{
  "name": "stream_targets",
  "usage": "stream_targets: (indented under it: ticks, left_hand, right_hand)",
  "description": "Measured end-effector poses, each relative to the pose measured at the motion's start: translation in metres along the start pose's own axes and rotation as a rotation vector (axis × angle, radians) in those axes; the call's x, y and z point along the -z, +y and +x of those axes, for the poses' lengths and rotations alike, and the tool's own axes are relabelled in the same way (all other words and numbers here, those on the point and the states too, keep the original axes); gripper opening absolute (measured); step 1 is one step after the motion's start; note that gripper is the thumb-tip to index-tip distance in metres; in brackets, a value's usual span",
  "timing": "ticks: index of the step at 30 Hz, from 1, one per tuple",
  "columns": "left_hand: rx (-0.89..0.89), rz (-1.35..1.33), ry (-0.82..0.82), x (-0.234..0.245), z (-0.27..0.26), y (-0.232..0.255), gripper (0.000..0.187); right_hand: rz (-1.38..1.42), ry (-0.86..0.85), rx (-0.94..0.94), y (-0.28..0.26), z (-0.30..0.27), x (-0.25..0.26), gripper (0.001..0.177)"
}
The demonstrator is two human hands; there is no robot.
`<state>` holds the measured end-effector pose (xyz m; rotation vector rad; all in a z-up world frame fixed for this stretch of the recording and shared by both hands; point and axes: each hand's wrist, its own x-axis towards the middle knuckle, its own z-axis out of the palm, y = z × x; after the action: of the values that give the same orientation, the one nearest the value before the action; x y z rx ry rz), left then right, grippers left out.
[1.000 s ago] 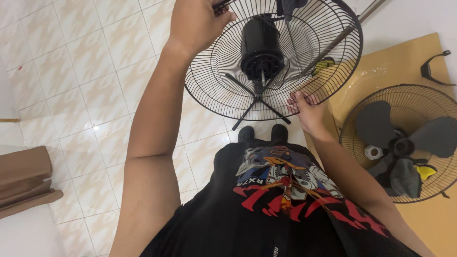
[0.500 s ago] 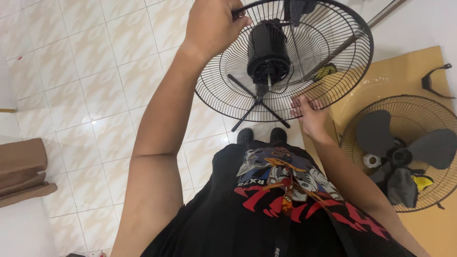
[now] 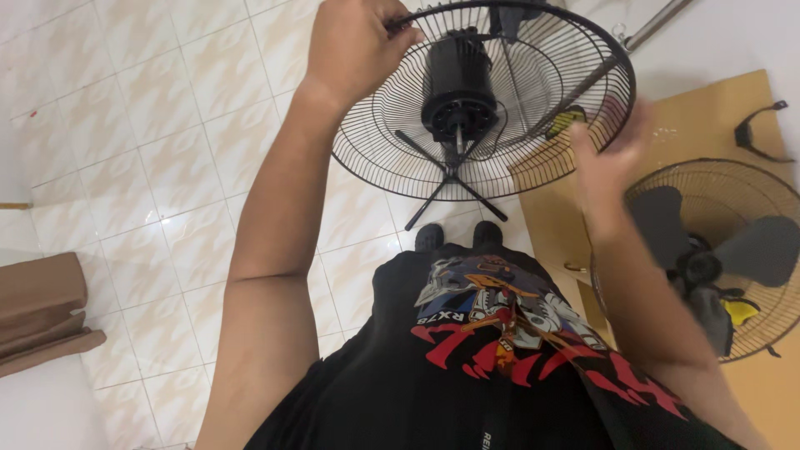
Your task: The person assembles a standing electric fan by attaching the front grille, securing the central hub cap, and installing the fan blades onto the motor shaft. The person then wipes the fan blades with a cloth.
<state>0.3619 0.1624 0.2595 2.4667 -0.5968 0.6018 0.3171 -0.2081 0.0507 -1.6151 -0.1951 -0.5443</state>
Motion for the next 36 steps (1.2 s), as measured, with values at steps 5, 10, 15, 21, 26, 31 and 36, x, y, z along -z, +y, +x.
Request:
stream_targets:
  ticks: [5,10,15,21,26,31,36]
  left_hand:
    - [0.033,-0.003,-0.002,0.004,-0.001,0.003,0.018]
    - [0.070,0.008,0.009,0.007,-0.004,0.008,0.016]
    - [0.073,-0.018,0.038,0.010,-0.014,0.004,0.018]
    - [0.027,-0.008,0.074,0.009,-0.014,0.005,0.014]
    - [0.049,-0.011,0.050,0.007,-0.011,0.008,0.017]
    - [0.051,0.008,0.022,0.005,-0.008,0.013,0.016]
    - [0.034,-0.005,0.021,0.007,-0.005,0.014,0.015]
  right_hand:
    - [-0.317,-0.290,0.403,-0.085,0.082,-0.007,0.063]
    - [-0.513,-0.348,0.646,-0.142,0.111,-0.043,0.033]
    - [-0.485,-0.324,0.686,-0.150,0.112,-0.052,0.013]
    - [-0.505,-0.352,0.670,-0.146,0.116,-0.050,0.012]
    - [-0.482,-0.361,0.692,-0.151,0.118,-0.047,0.012]
    - [-0.483,-0.356,0.658,-0.152,0.117,-0.043,0.011]
    - [-0.482,-0.340,0.672,-0.152,0.116,-0.043,0.009]
